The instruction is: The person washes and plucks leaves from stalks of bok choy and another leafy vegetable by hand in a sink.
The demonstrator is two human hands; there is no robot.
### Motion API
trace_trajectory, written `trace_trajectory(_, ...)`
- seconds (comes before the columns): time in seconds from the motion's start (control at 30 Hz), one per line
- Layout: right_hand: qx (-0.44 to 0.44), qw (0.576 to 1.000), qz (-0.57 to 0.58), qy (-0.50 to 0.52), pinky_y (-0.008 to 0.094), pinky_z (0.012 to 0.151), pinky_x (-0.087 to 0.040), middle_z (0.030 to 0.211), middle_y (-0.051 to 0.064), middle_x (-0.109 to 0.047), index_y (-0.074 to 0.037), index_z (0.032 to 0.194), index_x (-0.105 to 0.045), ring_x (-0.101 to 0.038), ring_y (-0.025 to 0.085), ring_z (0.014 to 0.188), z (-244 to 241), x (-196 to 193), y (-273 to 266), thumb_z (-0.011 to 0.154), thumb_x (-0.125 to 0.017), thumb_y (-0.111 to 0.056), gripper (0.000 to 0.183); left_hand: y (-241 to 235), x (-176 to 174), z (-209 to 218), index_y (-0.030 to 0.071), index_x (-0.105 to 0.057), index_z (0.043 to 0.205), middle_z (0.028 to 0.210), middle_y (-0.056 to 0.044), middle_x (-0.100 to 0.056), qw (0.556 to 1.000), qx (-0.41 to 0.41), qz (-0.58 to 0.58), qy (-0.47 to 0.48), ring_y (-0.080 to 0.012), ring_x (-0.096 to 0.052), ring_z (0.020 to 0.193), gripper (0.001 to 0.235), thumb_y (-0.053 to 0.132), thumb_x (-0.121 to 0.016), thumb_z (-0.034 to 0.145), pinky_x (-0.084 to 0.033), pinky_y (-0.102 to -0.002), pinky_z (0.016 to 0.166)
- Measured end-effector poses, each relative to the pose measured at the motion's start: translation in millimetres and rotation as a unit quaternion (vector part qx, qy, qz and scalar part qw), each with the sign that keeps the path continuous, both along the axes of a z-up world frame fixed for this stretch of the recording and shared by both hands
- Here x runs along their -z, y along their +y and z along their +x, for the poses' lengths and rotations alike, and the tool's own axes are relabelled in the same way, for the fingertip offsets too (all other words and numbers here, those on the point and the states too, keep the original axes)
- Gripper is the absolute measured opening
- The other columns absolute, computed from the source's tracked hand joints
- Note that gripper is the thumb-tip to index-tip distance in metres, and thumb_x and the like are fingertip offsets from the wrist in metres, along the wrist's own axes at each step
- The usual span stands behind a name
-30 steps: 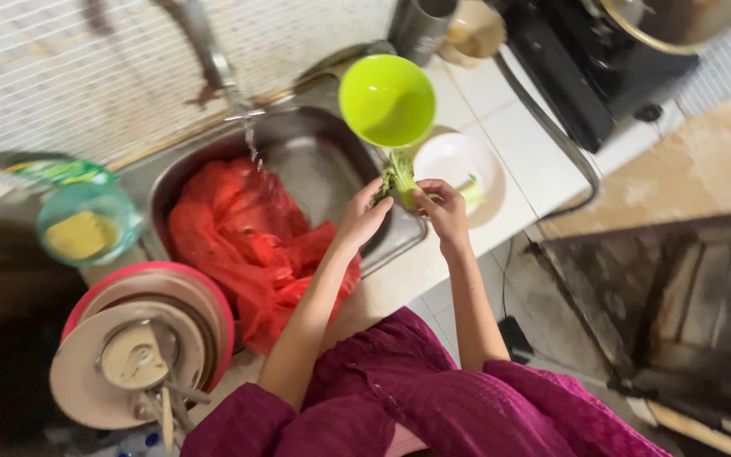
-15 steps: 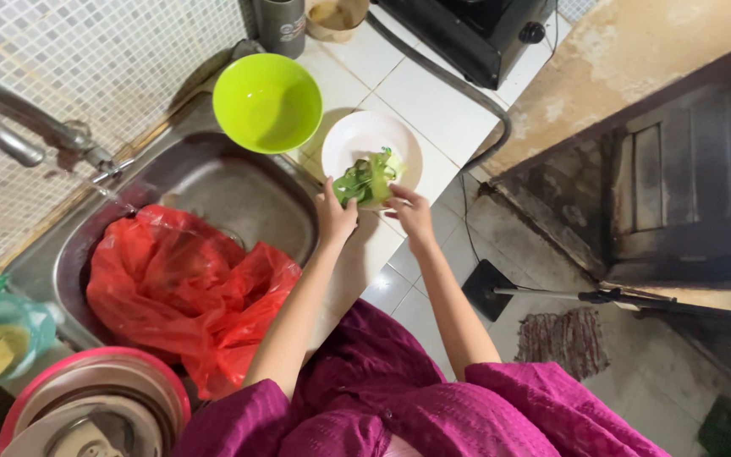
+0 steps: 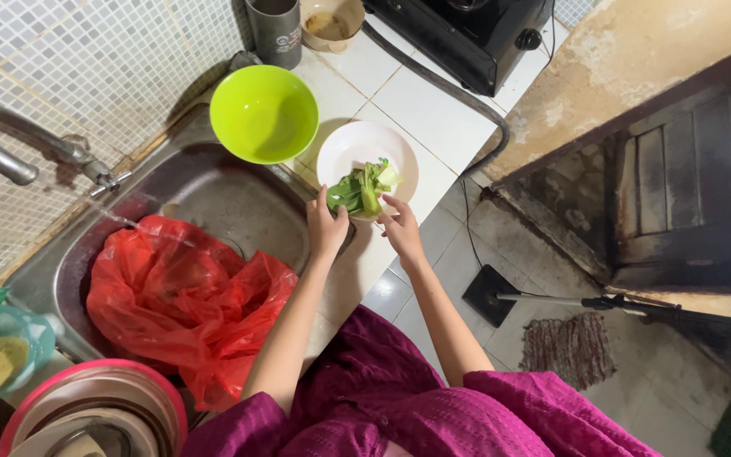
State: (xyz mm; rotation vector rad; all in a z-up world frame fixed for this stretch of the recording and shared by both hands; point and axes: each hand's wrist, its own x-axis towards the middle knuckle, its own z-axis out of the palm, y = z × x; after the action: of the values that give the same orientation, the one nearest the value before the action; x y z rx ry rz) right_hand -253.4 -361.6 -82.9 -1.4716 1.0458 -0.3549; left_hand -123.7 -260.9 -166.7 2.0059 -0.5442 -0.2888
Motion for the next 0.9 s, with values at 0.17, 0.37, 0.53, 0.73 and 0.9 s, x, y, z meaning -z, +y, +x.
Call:
trace_trajectory(0.17,-0.007,0.992,-0.122,-0.022,0.031,0.069,-0.056,0.122,0.006,-0.058,-0.002,0.133,-0.061,-0.064,0.016,0.086,6,-18,15,0.089,-0.064,-0.009,0.045,12,-24,-5,0.005,-0.052,0.146,0.139,-0.025,-0.054,0.991,0.003,-0.014,-0.135,-0.0443,-0.051,0.124,0.063,0.02,-0.075,0.09,-0.042,-0.049,0.106)
trace_trajectory(0.37,-0.12,0.987,-0.078,-0.075,0.026,0.059,-0.047,0.102,0.005,-0.067,-0.002,0.13,-0.064,-0.055,0.01,0.069,50,-15,49,0.092,-0.065,-0.009,0.039,72,-66,9,0.007,-0.057,0.145,0.139,-0.018,-0.058,0.984,0.025,-0.108,-0.139,-0.0386,-0.053,0.129,0.055,0.014,-0.07,0.092,-0.044,-0.048,0.11)
trace_trajectory(0.53,-0.29,0.952,0.008,-0.096,0.025,0.065,-0.052,0.093,0.005,-0.072,0.0,0.123,-0.069,-0.061,0.009,0.074,96,8,97,0.096,-0.066,-0.013,0.03,176,-62,24,0.011,-0.063,0.135,0.135,-0.012,-0.063,0.991,0.021,0.086,-0.105,-0.0351,-0.057,0.129,0.046,0.022,-0.072,0.091,-0.047,-0.047,0.109)
trace_trajectory(0.73,-0.564,0.815,-0.136,0.022,0.033,0.079,-0.058,0.1,0.011,-0.078,-0.004,0.116,-0.073,-0.072,0.018,0.085,135,40,167,0.089,-0.073,-0.019,0.031,270,-57,18,0.013,-0.063,0.124,0.135,-0.015,-0.057,0.899,-0.04,0.436,0.001,-0.0391,-0.05,0.13,0.061,0.036,-0.086,0.072,-0.042,-0.06,0.103)
trace_trajectory(0.9,-0.759,0.641,-0.097,0.062,0.039,0.091,-0.056,0.111,0.013,-0.077,-0.005,0.122,-0.072,-0.073,0.026,0.102,156,100,217,0.098,-0.064,-0.024,0.032,308,-28,9,0.01,-0.061,0.125,0.125,-0.02,-0.061,0.901,-0.13,0.407,0.074,-0.0398,-0.064,0.11,0.047,0.013,-0.077,0.081,-0.056,-0.051,0.083)
